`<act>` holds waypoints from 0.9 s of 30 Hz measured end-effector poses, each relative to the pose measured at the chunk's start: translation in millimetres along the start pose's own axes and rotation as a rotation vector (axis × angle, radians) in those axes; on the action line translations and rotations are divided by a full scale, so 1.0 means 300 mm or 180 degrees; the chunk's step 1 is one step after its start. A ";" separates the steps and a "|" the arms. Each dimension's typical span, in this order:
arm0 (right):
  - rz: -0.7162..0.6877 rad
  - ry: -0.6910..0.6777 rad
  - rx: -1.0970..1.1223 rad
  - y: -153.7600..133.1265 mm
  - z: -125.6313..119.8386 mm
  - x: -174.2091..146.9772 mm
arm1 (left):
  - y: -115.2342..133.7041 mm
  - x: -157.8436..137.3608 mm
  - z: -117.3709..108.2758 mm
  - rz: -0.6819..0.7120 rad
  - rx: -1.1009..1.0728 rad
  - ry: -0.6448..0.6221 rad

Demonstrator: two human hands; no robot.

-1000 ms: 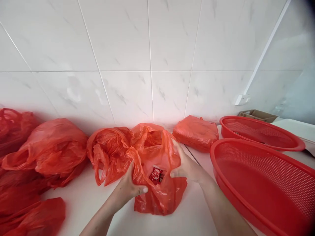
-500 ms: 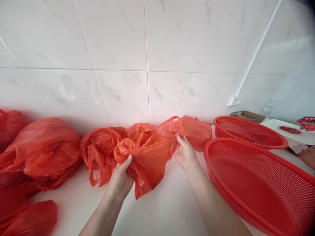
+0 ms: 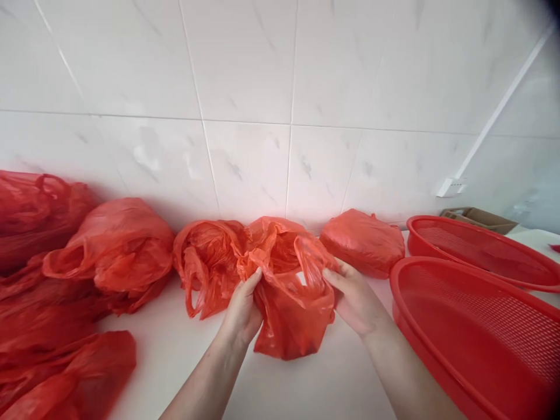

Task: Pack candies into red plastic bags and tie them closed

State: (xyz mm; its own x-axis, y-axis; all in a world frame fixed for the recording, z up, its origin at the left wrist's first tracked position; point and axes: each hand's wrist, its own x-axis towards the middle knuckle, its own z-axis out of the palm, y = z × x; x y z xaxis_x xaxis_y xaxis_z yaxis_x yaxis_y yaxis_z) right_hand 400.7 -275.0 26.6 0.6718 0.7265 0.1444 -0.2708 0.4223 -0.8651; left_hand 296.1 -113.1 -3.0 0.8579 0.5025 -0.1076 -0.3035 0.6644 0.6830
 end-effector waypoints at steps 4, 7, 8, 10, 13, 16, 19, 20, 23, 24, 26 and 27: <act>-0.0225 0.0318 0.0253 0.014 -0.069 -0.010 | 0.029 0.002 -0.043 0.0095 0.0354 0.0020; -0.0304 0.0315 0.0639 0.012 -0.080 0.006 | 0.055 -0.003 -0.056 0.0139 0.0824 -0.0059; -0.0312 0.0257 0.0656 0.008 -0.071 0.009 | 0.065 -0.005 -0.058 0.0149 0.1023 -0.0105; -0.0367 0.0143 0.0498 -0.002 -0.044 0.009 | 0.089 -0.009 -0.061 0.0215 0.1487 -0.0175; -0.0430 0.0014 -0.0046 -0.011 -0.009 -0.007 | 0.131 -0.016 -0.064 0.0458 0.2227 -0.0125; -0.0280 0.0021 -0.0596 0.001 0.011 -0.028 | 0.162 -0.029 -0.046 0.0615 0.2794 -0.0150; 0.0030 0.0083 -0.1375 0.033 0.040 -0.041 | 0.159 -0.049 0.006 0.0636 0.3085 -0.0357; 0.0127 -0.0002 -0.1595 0.047 0.054 -0.044 | 0.151 -0.056 0.028 0.0663 0.3142 -0.0457; 0.0192 -0.0289 -0.1962 0.093 0.094 -0.043 | 0.118 -0.072 0.089 0.0603 0.3207 -0.1005; 0.0172 -0.0248 -0.2067 0.107 0.101 -0.041 | 0.108 -0.076 0.102 0.0547 0.3132 -0.1261; 0.0262 0.0032 -0.2190 0.132 0.103 -0.032 | 0.092 -0.079 0.113 0.0586 0.2750 -0.1512; 0.0378 0.0218 -0.2119 0.141 0.097 -0.027 | 0.085 -0.079 0.110 0.0794 0.2516 -0.1344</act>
State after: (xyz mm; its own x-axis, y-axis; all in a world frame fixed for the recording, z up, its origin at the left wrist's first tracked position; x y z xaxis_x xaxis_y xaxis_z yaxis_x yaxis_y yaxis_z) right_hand 363.7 -247.2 2.8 0.7119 0.7021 0.0182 0.1219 -0.0980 -0.9877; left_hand 281.7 -126.4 40.8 0.9327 0.2339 0.2746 -0.2620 -0.0838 0.9614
